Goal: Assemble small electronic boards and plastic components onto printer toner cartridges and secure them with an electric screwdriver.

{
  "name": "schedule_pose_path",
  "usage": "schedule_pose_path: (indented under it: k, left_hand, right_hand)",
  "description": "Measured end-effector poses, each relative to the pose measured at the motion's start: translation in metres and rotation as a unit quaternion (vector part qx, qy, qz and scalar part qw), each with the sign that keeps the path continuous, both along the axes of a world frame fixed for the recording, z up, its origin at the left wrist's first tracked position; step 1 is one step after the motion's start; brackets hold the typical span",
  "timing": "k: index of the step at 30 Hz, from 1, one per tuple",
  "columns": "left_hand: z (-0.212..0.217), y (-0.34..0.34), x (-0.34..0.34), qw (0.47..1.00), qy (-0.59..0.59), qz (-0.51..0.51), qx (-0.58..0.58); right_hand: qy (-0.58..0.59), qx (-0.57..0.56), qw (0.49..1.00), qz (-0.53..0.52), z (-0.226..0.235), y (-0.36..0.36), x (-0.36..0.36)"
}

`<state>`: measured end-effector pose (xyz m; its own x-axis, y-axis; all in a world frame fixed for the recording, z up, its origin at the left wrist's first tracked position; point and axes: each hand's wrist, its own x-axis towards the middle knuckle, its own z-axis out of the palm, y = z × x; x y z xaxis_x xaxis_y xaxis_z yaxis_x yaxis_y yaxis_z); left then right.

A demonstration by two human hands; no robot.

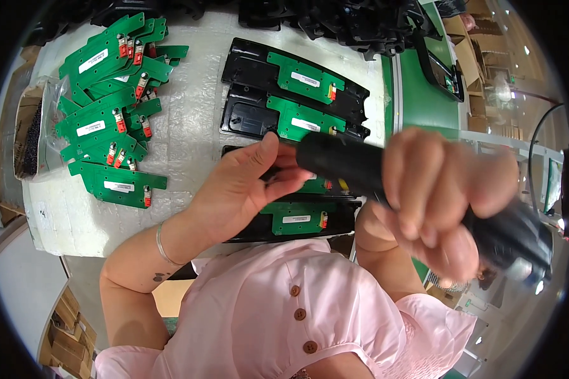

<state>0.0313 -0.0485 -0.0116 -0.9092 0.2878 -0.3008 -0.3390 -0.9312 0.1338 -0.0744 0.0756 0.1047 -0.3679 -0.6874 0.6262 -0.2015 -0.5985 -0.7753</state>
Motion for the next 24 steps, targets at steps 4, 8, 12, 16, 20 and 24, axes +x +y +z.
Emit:
schedule_pose_path:
  k: [4,8,12,16,20,24]
  left_hand:
    - [0.006,0.002,0.002,0.997,-0.072,-0.038,0.012]
    - [-0.003,0.005,0.001,0.998,0.035,-0.043,-0.028]
    - [0.001,0.003,0.003,0.995,0.04,-0.064,-0.068]
    - [0.002,0.004,0.005,0.995,0.04,-0.068,-0.058]
    - [0.002,0.004,0.005,0.992,0.038,-0.077,-0.093]
    - [0.005,0.003,0.004,0.985,0.039,-0.078,-0.151]
  right_hand:
    - [-0.086,0.03,0.976,-0.199,-0.035,-0.034,-0.009]
    - [-0.092,0.048,0.977,-0.187,-0.053,-0.037,-0.035]
    - [-0.1,0.042,0.979,-0.171,-0.055,-0.04,-0.039]
    - [-0.09,0.079,0.973,-0.198,-0.055,-0.045,-0.037]
    - [-0.086,0.081,0.976,-0.183,-0.056,-0.046,-0.041]
    - [-0.103,0.087,0.974,-0.182,-0.055,-0.049,-0.041]
